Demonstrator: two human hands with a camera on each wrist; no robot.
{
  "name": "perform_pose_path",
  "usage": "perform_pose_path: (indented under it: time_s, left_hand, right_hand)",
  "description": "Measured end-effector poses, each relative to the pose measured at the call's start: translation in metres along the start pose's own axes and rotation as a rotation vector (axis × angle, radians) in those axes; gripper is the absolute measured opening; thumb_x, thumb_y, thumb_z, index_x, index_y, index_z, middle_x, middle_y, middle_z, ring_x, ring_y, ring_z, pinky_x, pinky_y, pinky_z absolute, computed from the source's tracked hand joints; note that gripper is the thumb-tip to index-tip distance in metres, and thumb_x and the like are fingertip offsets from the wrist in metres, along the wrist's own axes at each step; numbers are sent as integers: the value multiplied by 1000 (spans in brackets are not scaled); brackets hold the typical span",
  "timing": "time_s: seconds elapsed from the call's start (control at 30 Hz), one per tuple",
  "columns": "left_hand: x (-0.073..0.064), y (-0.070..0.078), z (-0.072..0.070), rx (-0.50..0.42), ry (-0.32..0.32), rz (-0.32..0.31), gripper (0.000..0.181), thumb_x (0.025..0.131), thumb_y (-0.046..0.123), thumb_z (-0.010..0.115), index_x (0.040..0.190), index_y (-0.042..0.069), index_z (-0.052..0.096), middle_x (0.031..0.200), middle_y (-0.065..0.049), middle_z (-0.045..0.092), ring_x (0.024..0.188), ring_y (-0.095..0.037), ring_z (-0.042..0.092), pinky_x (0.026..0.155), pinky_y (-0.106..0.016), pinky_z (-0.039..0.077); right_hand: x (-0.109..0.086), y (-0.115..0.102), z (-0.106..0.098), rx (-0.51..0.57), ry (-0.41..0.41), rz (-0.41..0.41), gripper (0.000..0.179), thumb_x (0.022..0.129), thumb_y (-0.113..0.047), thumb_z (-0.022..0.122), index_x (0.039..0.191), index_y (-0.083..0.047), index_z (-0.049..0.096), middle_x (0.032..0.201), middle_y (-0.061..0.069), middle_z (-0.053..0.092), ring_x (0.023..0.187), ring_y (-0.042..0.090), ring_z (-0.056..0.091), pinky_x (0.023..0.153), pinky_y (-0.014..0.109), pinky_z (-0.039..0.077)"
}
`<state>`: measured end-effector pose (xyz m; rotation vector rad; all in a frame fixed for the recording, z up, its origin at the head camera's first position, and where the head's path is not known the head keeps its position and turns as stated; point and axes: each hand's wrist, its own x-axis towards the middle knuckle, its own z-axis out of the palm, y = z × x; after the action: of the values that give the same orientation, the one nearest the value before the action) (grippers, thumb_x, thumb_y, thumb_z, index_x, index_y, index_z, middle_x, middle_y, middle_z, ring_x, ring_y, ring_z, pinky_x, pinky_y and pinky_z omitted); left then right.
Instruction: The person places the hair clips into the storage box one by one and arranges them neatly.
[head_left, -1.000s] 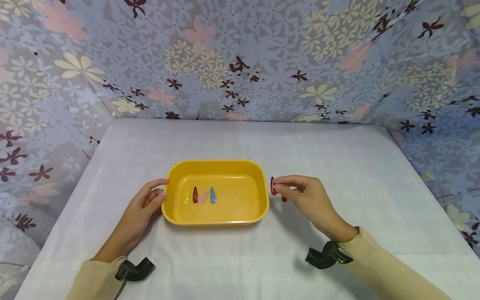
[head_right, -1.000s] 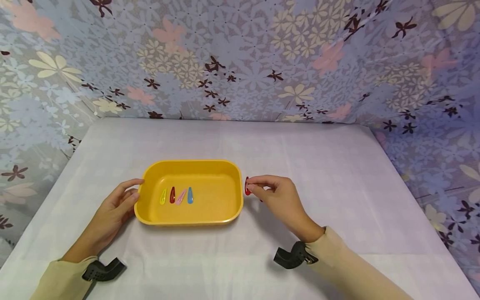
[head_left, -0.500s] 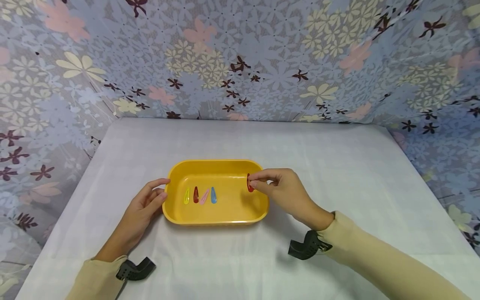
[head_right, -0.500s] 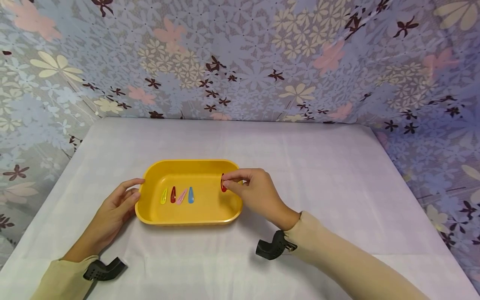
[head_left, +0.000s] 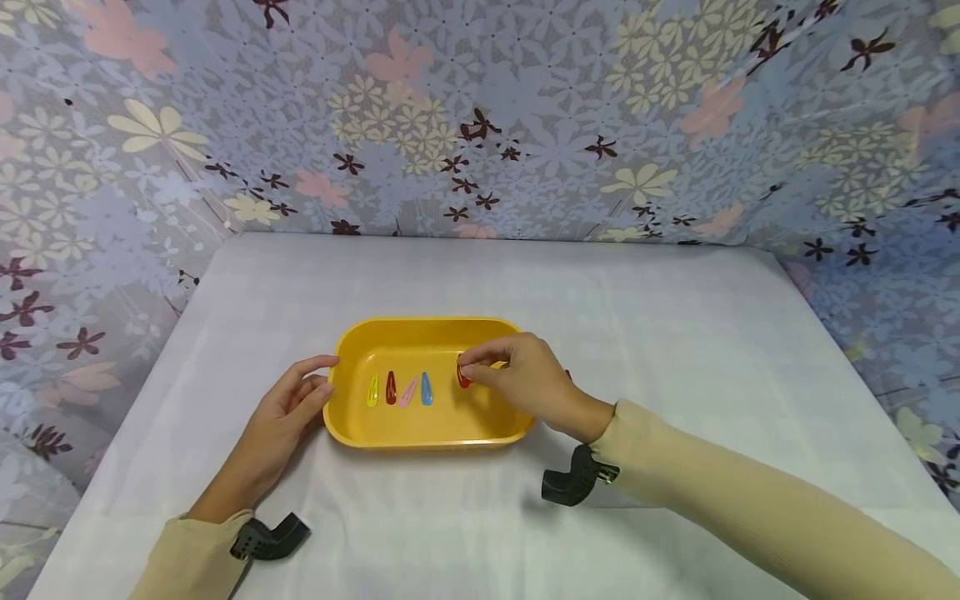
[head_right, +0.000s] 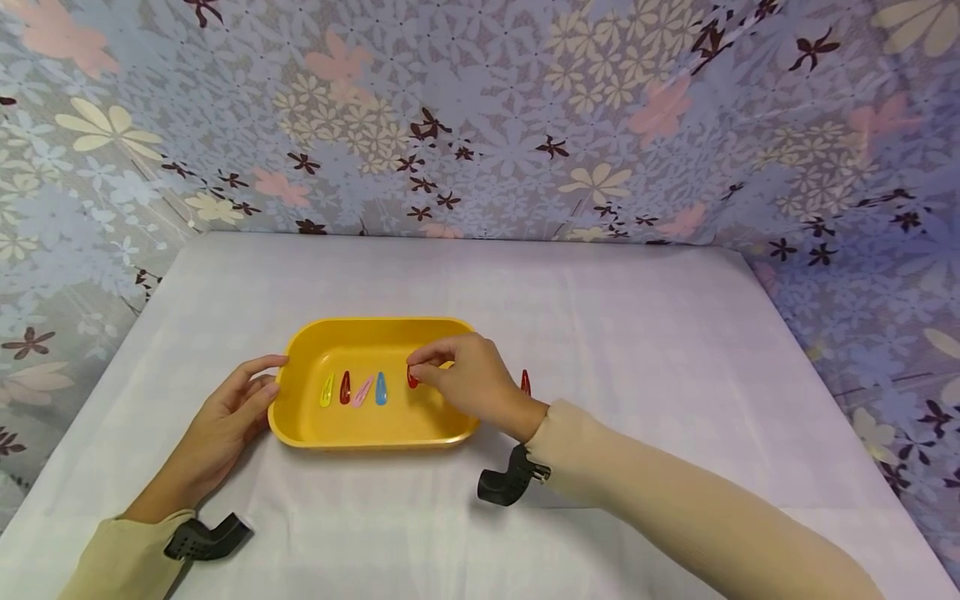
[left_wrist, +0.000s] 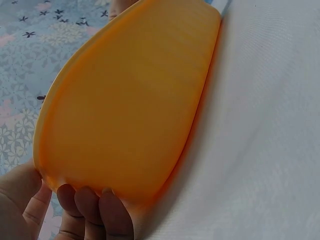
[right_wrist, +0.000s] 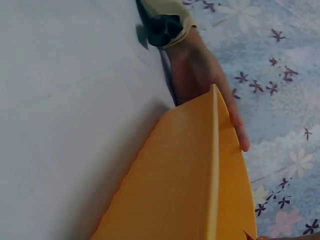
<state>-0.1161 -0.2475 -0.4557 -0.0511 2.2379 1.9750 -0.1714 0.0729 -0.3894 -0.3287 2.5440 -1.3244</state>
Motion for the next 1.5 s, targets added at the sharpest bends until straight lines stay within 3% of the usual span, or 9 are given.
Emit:
perform_pose_path:
  time_s: [0.43,0.73,1.1,1.5]
  left_hand:
    - [0,1,-1,-4,1,9,47,106,30,58,148,12,46,113,-10,55,95,-16,56,86,-18,51]
    - [0,-2,-1,-3,-2,-4,48,105,32,59,147,14,47,113,-11,54,96,-16,56,87,-18,51]
    - [0,-5,-1,8,1,16,46,106,31,59,147,13,47,110,-10,54,93,-15,56,85,-17,51]
    - [0,-2,0,-11,-1,22,45,106,29,58,146,13,47,111,-9,55,94,-15,56,85,-18,51]
  right_hand:
    - [18,-3,22,-145,-1,-103,5,93,-15,77,95,-16,82,83,-10,73,91,11,66,79,31,50]
    - [31,3,30,-240,-32,-77,4,92,-15,78,94,-16,82,79,-12,72,80,10,62,73,27,48]
    - [36,10,40,-237,-131,-52,4,92,-17,78,92,-15,81,73,-13,71,76,8,62,74,27,50]
    - [30,7,40,-311,-115,-122,7,90,-11,79,85,-15,77,71,-11,67,71,12,57,67,25,47]
